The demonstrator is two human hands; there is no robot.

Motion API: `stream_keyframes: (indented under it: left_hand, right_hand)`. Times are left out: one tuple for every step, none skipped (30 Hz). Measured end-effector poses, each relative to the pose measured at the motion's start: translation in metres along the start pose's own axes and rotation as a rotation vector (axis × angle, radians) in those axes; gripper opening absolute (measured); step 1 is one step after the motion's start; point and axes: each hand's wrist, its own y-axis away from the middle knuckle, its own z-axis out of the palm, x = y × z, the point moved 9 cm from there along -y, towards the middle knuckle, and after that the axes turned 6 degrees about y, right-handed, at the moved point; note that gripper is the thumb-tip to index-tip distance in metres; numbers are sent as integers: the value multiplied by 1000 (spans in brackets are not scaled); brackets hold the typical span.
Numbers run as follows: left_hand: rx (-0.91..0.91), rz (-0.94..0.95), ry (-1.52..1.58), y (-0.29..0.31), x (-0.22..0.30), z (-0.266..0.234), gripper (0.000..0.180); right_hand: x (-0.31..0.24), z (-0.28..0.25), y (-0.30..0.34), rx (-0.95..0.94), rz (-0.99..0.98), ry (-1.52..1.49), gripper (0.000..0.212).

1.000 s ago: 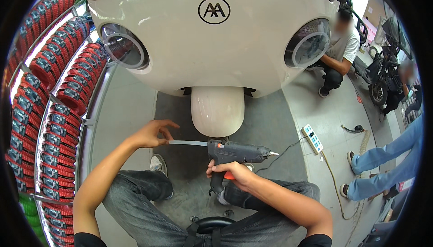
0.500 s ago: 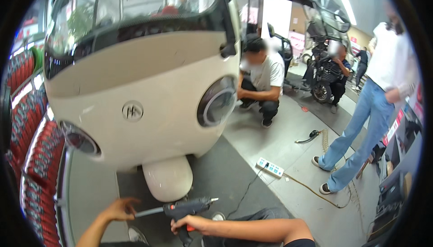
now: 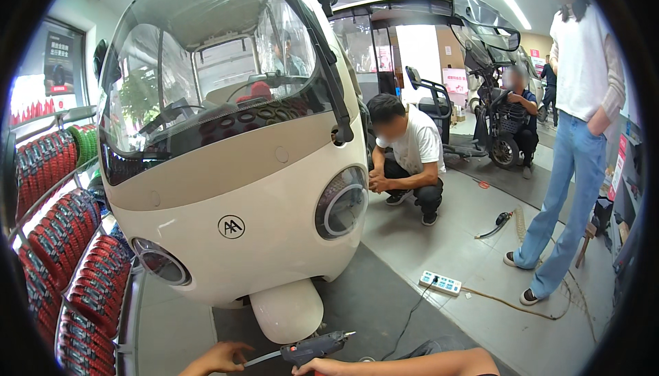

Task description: The person uses a hot glue gun to apply glue around the perimeter of a vehicle's headlight lens. They hold the lens with one hand and apply the glue with the other, working around the circular edge.

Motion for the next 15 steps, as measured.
stream_keyframes:
  left_hand:
    - [-9,9,-14,0,0,1,69]
    - [-19,20,-25,0,1,3,68]
    - [-18,16,-51,0,2,5,67]
    - [-18,13,-77,-1,3,6,67]
    - [-18,10,-102,-2,4,6,66]
    - [-19,2,-111,-3,3,7,65]
    - [-21,-6,-119,-5,2,8,65]
    - [-25,-17,-127,-5,-1,9,64]
    - [-25,-14,-134,-5,-4,10,64]
    - [-25,-13,-140,-5,-7,10,63]
    - [-27,-6,-146,-6,-6,10,63]
    - [-26,-11,-155,-7,-6,10,64]
    - [-25,-16,-165,-9,-5,8,64]
    - [-24,-28,-170,-7,-5,8,64]
    - [-13,-34,-183,-5,-7,7,65]
  right_hand:
    - [1,0,0,2,11,-2,17]
    - [2,-1,1,15,20,1,17]
    - [4,-2,2,28,29,3,17]
    - [5,-4,3,42,38,6,18]
    - [5,-4,3,42,36,12,18]
    - [4,-5,3,41,35,18,18]
    - [4,-6,2,41,33,24,18]
    - [5,-5,3,37,40,15,18]
    - [5,-4,3,32,48,6,17]
    - [5,-2,3,28,56,-2,17]
    - [6,-4,3,13,67,-16,17]
    - [6,-6,1,-2,78,-29,17]
    - [6,-7,0,-18,89,-41,17]
    - [6,-5,0,-28,75,-30,19]
    - [5,-2,0,-40,61,-18,22]
